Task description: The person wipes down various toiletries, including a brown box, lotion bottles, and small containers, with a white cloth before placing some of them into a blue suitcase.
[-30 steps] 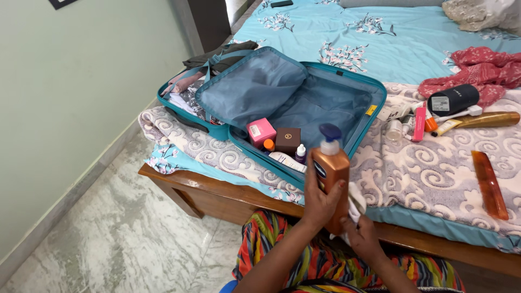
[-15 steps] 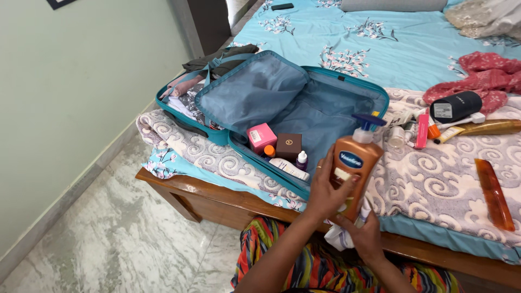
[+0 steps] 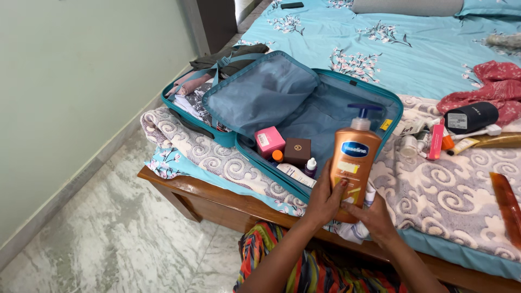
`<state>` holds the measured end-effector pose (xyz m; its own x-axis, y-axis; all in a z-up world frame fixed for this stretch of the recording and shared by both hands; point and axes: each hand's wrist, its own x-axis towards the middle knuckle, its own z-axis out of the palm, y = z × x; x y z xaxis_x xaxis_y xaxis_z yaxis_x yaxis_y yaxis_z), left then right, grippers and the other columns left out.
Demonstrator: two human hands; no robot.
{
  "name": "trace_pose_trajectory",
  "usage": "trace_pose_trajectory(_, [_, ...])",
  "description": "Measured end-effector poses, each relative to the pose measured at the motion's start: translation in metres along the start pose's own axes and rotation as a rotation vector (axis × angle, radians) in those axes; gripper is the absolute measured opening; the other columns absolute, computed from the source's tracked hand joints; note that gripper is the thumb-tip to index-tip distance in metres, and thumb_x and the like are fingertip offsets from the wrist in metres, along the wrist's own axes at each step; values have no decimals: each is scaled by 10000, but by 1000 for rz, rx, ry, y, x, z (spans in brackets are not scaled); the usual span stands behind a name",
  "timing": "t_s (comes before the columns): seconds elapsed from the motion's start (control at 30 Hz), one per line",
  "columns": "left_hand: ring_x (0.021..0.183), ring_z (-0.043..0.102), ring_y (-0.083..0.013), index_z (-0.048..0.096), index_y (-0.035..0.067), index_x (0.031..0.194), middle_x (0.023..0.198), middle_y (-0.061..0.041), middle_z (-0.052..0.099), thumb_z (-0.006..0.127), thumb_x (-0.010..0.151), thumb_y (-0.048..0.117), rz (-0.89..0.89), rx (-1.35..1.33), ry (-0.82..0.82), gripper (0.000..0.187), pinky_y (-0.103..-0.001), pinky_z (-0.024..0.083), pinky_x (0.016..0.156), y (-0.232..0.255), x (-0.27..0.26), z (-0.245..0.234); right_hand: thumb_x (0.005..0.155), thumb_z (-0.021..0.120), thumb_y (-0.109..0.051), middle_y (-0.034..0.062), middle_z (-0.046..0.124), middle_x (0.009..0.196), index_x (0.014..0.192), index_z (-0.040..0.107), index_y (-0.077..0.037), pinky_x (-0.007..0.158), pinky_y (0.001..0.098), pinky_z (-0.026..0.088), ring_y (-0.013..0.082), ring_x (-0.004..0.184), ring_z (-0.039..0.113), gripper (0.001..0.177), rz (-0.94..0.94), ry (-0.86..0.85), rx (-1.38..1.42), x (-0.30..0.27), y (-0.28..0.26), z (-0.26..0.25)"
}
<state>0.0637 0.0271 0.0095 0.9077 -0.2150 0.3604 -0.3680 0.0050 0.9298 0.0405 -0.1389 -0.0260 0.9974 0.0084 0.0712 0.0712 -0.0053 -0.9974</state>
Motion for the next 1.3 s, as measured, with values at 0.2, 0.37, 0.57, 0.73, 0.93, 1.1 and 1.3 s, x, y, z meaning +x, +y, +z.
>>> trace_pose_trajectory(0.2, [1324, 519, -398, 422, -12, 1558, 1422, -290, 536, 506, 1073, 157, 234, 194, 92, 520, -443, 399, 1129, 7, 32, -19, 798, 763, -23, 126, 694, 1213, 1343, 547, -24, 973, 365, 551, 226, 1114, 685, 587, -23, 130, 205, 27, 4, 11])
trace_pose_trajectory(0.37, [1158, 590, -332, 542, 1, 1402, 1272, -211, 622, 503, 1041, 103, 159, 127, 544, 378, -419, 471, 974, -25, 20, -24, 833, 729, -41, 115, 703, 1135, 1293, 571, -28, 749, 374, 601, 228, 970, 720, 487, 80, 159, 255, 77, -19, 30])
trace_pose_trajectory(0.57, [973, 605, -308, 577, 12, 1332, 1060, -168, 611, 525, 994, 16, 111, 251, 558, 341, -418, 494, 860, -55, 15, -17, 902, 726, -169, 204, 734, 986, 1153, 666, 60, 593, 422, 610, 308, 747, 739, 345, 249, 180, 319, 168, -6, 35])
trace_pose_trajectory(0.73, [945, 616, -335, 596, 13, 1335, 993, -160, 632, 515, 844, -131, 177, 419, 522, 518, -445, 484, 859, -59, 13, -13, 849, 741, -169, 182, 716, 992, 1165, 639, 21, 559, 490, 582, 326, 733, 730, 382, 324, 235, 363, 242, 30, 29])
trace_pose_trajectory(0.93, [913, 614, -337, 590, -11, 1337, 983, -158, 647, 518, 821, -157, 161, 413, 495, 541, -445, 488, 809, -69, 13, -8, 877, 737, -147, 205, 704, 1124, 1284, 570, 28, 775, 483, 651, 348, 931, 754, 474, 453, 259, 400, 305, 88, 23])
trace_pose_trajectory(1.1, [888, 616, -338, 609, -16, 1314, 954, -161, 655, 536, 808, -156, 149, 409, 476, 530, -442, 484, 777, -69, 13, -8, 911, 676, -223, 222, 709, 1123, 1302, 544, 16, 755, 489, 646, 358, 939, 749, 477, 527, 53, 369, 332, 93, 34])
trace_pose_trajectory(1.3, [866, 635, -321, 632, -4, 1277, 935, -151, 670, 524, 837, -156, 133, 426, 484, 478, -429, 487, 739, -70, 14, -7, 969, 598, -340, 237, 714, 956, 1136, 596, 84, 535, 491, 632, 359, 687, 739, 456, 487, 128, 144, 339, 85, 70])
